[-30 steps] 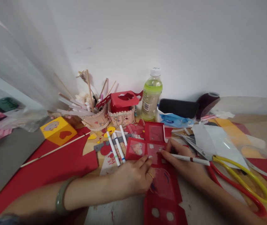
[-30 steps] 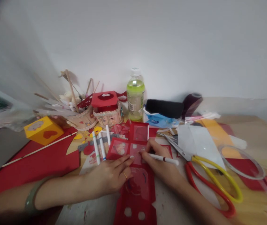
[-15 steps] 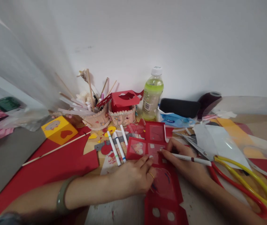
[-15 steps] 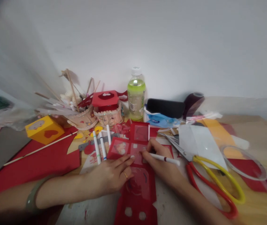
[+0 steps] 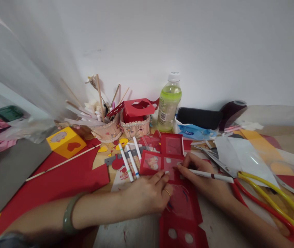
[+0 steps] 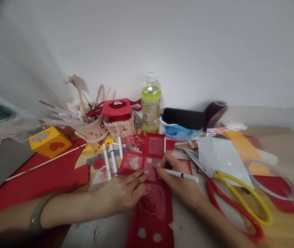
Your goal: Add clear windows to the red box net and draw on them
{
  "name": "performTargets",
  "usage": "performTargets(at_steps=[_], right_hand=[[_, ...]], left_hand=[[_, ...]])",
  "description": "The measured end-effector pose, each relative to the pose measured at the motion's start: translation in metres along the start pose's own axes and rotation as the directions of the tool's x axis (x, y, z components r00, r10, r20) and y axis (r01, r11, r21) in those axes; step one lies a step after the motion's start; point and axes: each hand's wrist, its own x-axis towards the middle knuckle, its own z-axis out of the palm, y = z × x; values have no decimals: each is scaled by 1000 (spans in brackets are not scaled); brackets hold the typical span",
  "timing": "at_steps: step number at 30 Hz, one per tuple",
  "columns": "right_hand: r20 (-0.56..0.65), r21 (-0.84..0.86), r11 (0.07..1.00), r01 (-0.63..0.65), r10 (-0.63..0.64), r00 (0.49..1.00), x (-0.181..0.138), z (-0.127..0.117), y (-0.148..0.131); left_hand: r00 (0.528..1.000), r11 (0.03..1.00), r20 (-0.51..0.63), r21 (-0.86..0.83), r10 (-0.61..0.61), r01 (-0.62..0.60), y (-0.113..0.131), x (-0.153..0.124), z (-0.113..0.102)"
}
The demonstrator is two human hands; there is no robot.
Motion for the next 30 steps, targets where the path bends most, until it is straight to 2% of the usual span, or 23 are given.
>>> performTargets(at_steps=[8, 21, 30], right_hand=[[-4, 2, 1000, -19, 19, 1000, 1, 0, -4], [-37, 22, 999, -35, 36, 999, 0, -2, -3], [-17, 49, 999, -22, 23, 1000, -1, -2, -3]], left_hand=[[999, 1000, -42, -13, 2, -3, -1, 2, -2], [1000, 1000, -10, -14, -1, 1, -1, 1, -1], [1000, 1000, 8, -14, 20, -20, -1, 0, -1]])
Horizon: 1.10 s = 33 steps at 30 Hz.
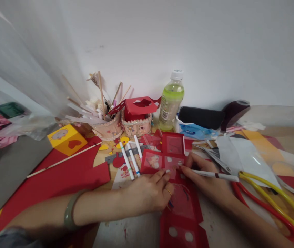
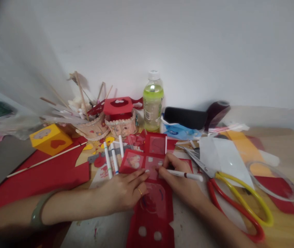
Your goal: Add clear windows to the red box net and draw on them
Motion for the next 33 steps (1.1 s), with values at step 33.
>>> performTargets(at_steps=[33], right_hand=[[-18, 77, 997, -25, 26, 999, -1, 0, -2]], left_hand=[[999, 1000, -50, -6, -11, 10, 0, 3, -4]])
